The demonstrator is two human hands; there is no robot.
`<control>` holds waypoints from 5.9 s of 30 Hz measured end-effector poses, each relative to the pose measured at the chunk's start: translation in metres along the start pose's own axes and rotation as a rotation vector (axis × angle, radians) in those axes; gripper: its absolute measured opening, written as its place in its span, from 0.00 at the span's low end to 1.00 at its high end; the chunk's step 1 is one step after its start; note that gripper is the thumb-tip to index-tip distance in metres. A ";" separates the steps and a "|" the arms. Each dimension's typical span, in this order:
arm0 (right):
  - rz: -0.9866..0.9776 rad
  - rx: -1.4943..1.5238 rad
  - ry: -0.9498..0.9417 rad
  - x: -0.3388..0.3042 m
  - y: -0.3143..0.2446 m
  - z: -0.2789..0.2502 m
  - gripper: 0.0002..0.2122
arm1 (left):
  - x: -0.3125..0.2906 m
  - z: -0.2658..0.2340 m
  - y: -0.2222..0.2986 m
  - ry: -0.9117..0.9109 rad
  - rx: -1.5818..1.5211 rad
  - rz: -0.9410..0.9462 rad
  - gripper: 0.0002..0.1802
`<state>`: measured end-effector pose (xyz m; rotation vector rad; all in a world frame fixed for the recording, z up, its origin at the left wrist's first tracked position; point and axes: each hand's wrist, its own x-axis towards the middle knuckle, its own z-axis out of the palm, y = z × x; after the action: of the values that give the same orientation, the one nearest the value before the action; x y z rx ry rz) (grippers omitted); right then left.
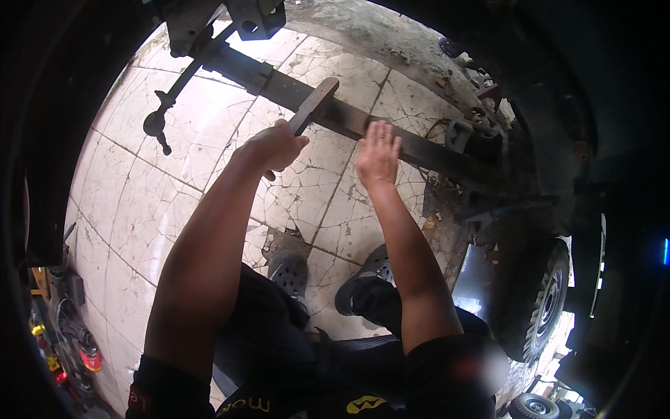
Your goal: The person uses a wire brush to scrub a metal beam under a vehicle, moving the brush back and forth along the beam's surface to remove rust or debris.
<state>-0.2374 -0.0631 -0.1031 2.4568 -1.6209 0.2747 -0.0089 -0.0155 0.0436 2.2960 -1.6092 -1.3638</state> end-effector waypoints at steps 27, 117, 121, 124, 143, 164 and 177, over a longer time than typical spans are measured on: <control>0.016 -0.003 -0.031 -0.013 -0.016 -0.002 0.28 | 0.005 0.007 0.000 0.006 -0.004 0.004 0.31; -0.019 -0.048 0.051 -0.001 -0.015 0.007 0.43 | 0.017 0.012 -0.009 0.075 0.068 0.085 0.30; 0.088 0.021 -0.034 0.031 -0.018 -0.002 0.43 | 0.012 0.007 -0.009 0.058 0.066 0.071 0.29; 0.020 -0.013 0.003 0.015 -0.022 0.000 0.43 | 0.010 0.004 -0.010 0.053 0.071 0.081 0.29; 0.042 0.010 0.071 0.034 -0.016 0.011 0.33 | 0.004 0.000 -0.007 0.024 -0.002 0.030 0.29; -0.103 0.058 0.048 -0.002 0.003 0.011 0.30 | 0.011 0.002 -0.008 0.037 0.049 0.080 0.29; -0.055 0.171 0.105 0.004 0.014 0.007 0.29 | 0.007 0.001 -0.007 0.004 0.023 0.068 0.28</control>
<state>-0.2487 -0.0734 -0.1080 2.5571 -1.5433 0.5456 -0.0040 -0.0174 0.0348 2.2320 -1.6939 -1.3328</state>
